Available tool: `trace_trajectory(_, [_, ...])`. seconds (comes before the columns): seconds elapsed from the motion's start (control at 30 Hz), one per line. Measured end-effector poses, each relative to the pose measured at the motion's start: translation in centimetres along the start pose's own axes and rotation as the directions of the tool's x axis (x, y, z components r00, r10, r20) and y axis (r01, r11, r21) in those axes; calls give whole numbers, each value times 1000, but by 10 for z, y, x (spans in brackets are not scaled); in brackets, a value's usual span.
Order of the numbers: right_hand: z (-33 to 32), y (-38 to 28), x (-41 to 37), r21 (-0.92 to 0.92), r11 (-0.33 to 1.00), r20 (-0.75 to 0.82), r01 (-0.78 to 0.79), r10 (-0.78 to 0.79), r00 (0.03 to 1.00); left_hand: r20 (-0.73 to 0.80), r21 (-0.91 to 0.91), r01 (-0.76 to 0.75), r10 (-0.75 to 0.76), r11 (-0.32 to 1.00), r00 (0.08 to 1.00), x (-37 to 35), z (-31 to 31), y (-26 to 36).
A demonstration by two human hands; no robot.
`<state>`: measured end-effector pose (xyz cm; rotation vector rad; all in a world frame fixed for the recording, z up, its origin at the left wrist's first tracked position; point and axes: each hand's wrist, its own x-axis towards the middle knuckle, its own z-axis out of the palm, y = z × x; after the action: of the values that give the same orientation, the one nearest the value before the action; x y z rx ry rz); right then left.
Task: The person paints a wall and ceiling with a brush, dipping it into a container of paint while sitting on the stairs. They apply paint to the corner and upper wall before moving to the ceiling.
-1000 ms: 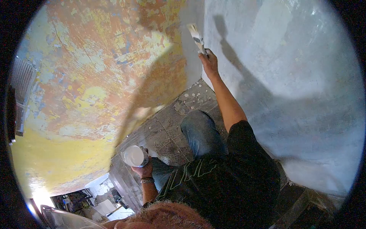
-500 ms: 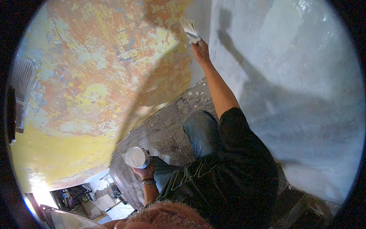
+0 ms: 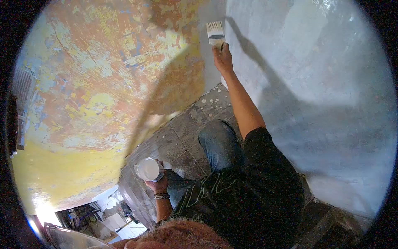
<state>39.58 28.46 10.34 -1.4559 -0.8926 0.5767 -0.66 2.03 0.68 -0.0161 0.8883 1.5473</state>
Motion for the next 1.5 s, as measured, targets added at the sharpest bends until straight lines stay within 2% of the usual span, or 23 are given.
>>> trace_trajectory(0.03, [0, 1, 6, -2, 1000, -5, -2, 2, 1000, 62, -26, 11, -9, 1000, 998, 3, -4, 0])
trace_trajectory(0.1, [1, -3, 25, 2, 949, -133, 315, -312, 941, 124, -51, 26, -20, 998, 992, 2, -2, 0])
trace_trajectory(0.17, [8, -12, 33, 2, 937, -209, 350, -342, 916, 121, -71, 96, -87, 993, 989, -6, 6, -1])
trace_trajectory(0.23, [14, -27, 46, -156, 910, -258, 385, -414, 873, 141, -38, 81, -75, 996, 987, -6, 7, -2])
trace_trajectory(0.27, [16, -26, 53, -155, 910, -257, 386, -414, 873, 159, -7, 65, -63, 998, 985, -8, 11, -2])
trace_trajectory(0.33, [28, -20, 65, -305, 828, -231, 470, -543, 807, 150, -25, 61, -56, 998, 987, -14, 16, 0])
trace_trajectory(0.43, [30, -15, 71, -333, 772, -142, 542, -609, 781, 148, -70, 78, -67, 994, 987, -17, 11, 3])
trace_trajectory(0.5, [31, -16, 79, -287, 792, -126, 539, -589, 798, 158, -105, 91, -73, 990, 985, -10, 2, 3])
trace_trajectory(0.57, [30, -19, 83, -242, 809, -108, 536, -571, 814, -20, -39, -66, 65, 997, 998, -3, -2, 0])
trace_trajectory(0.63, [28, -24, 84, -380, 765, -92, 521, -591, 801, 3, -42, -43, 44, 998, 999, -5, -3, 1])
trace_trajectory(0.77, [27, -18, 87, -278, 782, -93, 558, -600, 794, 86, -39, 24, -20, 999, 996, -7, 4, 2])
trace_trajectory(0.87, [25, -20, 88, -372, 716, -64, 590, -654, 754, -7, -8, 46, -46, 999, 999, -8, 14, 0])
trace_trajectory(1.03, [27, -26, 84, -477, 612, -52, 631, -737, 674, -15, 67, -9, 10, 998, 1000, -7, 16, -1])
trace_trajectory(1.17, [28, -26, 82, -509, 613, -76, 604, -731, 678, 21, 47, 4, -5, 999, 1000, -3, 8, -2])
trace_trajectory(1.2, [28, -24, 86, -558, 617, -118, 556, -722, 682, 23, 49, 6, -7, 999, 1000, -1, 0, -1])
trace_trajectory(1.23, [28, -22, 89, -602, 619, -160, 506, -713, 682, 114, 13, 37, -38, 999, 993, 2, -9, 0])
trace_trajectory(1.27, [24, -19, 93, -600, 619, -162, 506, -714, 681, 208, -20, 67, -62, 998, 976, 3, -14, 2])
trace_trajectory(1.3, [18, -18, 97, -512, 690, -242, 511, -687, 685, 211, -22, 61, -55, 998, 976, 5, -12, 3])
trace_trajectory(1.33, [15, -16, 100, -418, 749, -314, 515, -651, 691, 88, -28, -1, 3, 1000, 996, 6, -10, 1])
trace_trajectory(1.37, [13, -17, 95, -420, 746, -312, 516, -653, 690, -39, -27, -56, 55, 998, 998, 6, -9, -1])
trace_trajectory(1.43, [1, -18, 75, -321, 823, -297, 469, -558, 775, 9, -50, -11, 11, 999, 1000, 0, -9, 1])
trace_trajectory(1.47, [0, -22, 63, -413, 800, -309, 434, -572, 760, 53, -68, 28, -24, 997, 998, -1, -10, 2])
trace_trajectory(1.5, [-1, -17, 59, -415, 800, -311, 434, -573, 758, 56, -68, 30, -26, 997, 998, 2, -15, 1])
